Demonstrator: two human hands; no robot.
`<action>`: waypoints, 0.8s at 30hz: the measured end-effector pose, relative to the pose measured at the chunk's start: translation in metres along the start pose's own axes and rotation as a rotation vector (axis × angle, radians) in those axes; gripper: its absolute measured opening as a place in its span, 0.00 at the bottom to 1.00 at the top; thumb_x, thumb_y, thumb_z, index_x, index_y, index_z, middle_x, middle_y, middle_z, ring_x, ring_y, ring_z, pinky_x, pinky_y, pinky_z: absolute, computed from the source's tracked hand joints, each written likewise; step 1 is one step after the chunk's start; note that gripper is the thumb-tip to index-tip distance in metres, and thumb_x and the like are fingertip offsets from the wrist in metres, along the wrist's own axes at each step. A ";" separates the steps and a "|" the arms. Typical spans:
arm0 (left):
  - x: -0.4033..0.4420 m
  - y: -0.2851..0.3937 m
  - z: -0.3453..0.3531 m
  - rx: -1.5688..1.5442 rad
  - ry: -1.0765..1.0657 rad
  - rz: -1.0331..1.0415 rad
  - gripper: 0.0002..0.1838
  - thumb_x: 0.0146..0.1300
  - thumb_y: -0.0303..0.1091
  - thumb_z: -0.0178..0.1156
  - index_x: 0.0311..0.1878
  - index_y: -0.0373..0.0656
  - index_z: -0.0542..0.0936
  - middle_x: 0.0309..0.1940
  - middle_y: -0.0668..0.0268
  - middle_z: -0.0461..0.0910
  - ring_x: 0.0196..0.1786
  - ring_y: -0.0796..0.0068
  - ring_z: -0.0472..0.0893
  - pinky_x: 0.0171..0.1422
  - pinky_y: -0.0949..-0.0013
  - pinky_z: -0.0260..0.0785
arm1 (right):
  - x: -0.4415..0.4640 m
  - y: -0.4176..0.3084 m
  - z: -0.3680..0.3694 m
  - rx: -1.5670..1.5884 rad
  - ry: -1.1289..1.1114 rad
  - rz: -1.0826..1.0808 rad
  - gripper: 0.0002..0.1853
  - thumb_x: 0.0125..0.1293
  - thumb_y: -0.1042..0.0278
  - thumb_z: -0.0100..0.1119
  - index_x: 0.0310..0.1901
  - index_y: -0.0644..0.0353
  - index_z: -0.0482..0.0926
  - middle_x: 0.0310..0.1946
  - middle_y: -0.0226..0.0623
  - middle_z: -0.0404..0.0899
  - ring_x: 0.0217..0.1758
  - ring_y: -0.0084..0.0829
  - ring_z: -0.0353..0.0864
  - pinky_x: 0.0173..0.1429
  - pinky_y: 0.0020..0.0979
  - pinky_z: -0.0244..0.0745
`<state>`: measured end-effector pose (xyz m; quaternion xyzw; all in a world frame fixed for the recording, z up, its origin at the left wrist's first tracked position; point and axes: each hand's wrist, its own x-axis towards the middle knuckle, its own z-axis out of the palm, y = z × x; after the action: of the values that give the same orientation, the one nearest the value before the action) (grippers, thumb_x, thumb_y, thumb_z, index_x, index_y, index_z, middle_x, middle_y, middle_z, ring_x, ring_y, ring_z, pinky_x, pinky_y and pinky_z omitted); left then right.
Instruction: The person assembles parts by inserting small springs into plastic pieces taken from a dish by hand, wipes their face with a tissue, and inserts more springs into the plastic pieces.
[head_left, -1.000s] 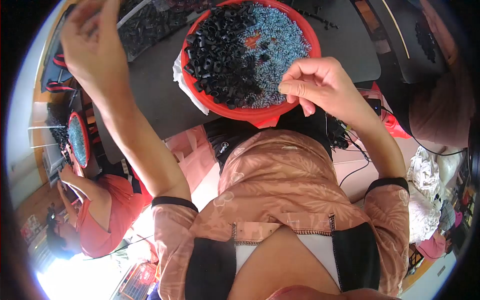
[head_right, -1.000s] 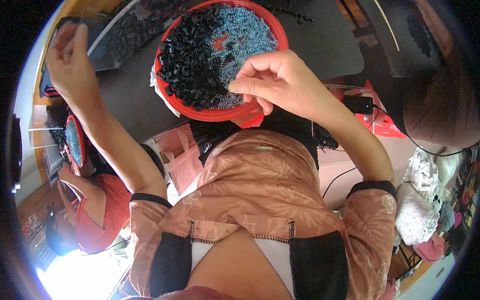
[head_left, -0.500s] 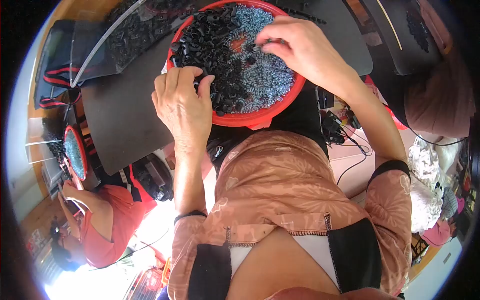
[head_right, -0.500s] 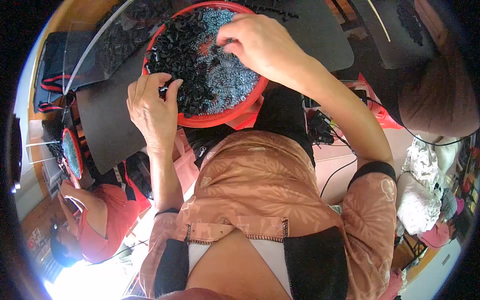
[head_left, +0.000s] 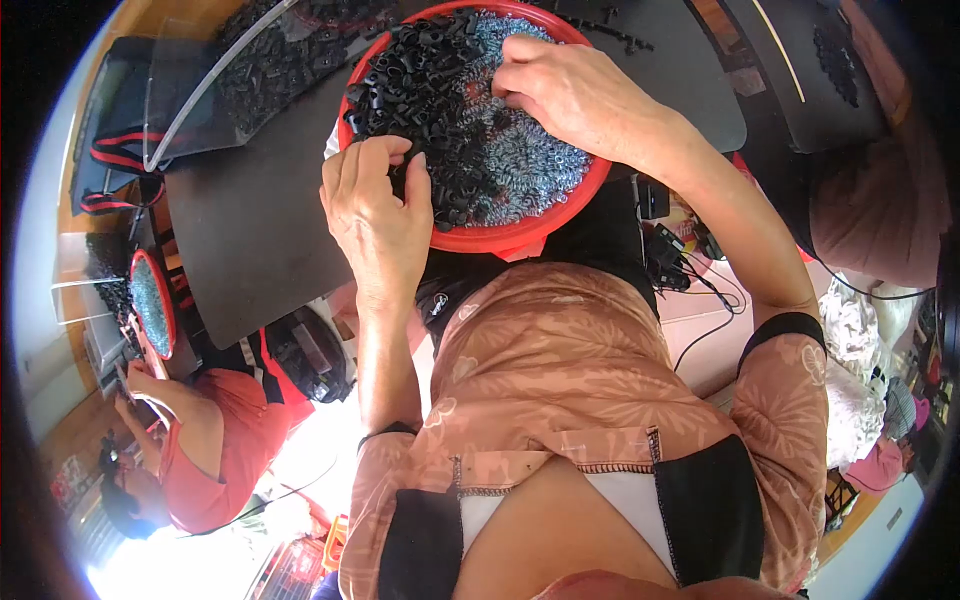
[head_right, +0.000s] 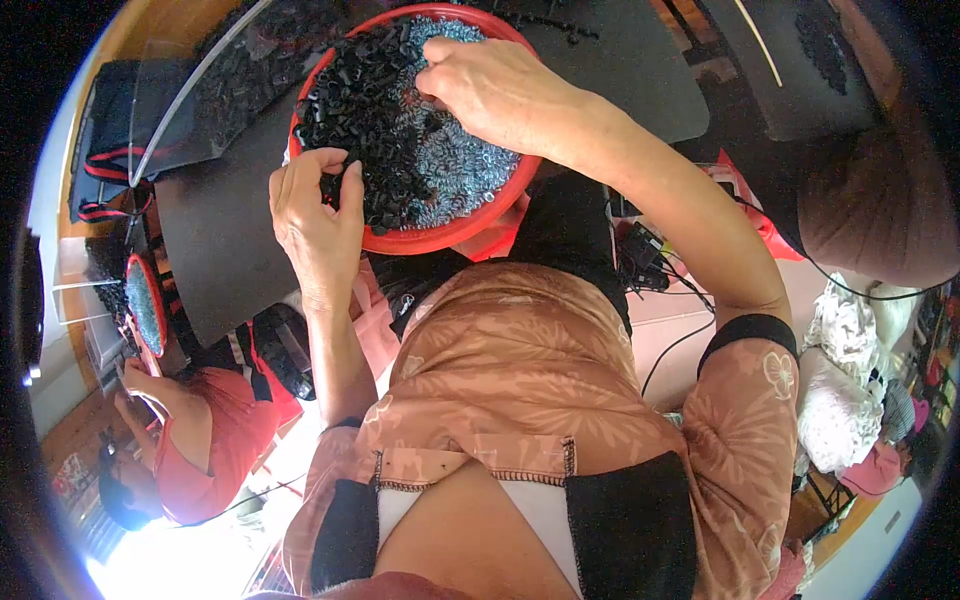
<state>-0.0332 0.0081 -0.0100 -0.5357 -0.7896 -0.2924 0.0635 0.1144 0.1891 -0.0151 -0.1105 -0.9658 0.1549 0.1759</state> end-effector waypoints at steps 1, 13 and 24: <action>0.000 0.001 0.000 -0.056 0.007 -0.029 0.07 0.56 0.26 0.66 0.38 0.42 0.79 0.33 0.64 0.80 0.43 0.61 0.77 0.52 0.58 0.68 | 0.002 0.001 0.000 -0.008 -0.004 -0.013 0.05 0.60 0.73 0.59 0.35 0.65 0.80 0.35 0.42 0.75 0.41 0.45 0.81 0.44 0.44 0.77; -0.007 0.007 -0.005 -0.696 -0.017 -0.313 0.10 0.63 0.22 0.61 0.48 0.34 0.80 0.37 0.64 0.82 0.42 0.77 0.79 0.51 0.74 0.70 | -0.001 -0.009 -0.020 0.474 0.098 0.191 0.08 0.59 0.70 0.65 0.36 0.65 0.80 0.29 0.41 0.84 0.32 0.36 0.85 0.40 0.33 0.79; -0.013 0.031 -0.006 -0.883 -0.011 -0.384 0.09 0.66 0.24 0.62 0.48 0.35 0.81 0.36 0.68 0.81 0.39 0.83 0.76 0.46 0.79 0.69 | -0.002 -0.043 -0.018 0.966 0.122 0.197 0.06 0.64 0.78 0.62 0.41 0.67 0.85 0.30 0.37 0.86 0.34 0.23 0.85 0.42 0.24 0.79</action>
<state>-0.0017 0.0023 0.0023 -0.3575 -0.6751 -0.6032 -0.2293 0.1157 0.1531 0.0154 -0.1161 -0.7565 0.5941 0.2476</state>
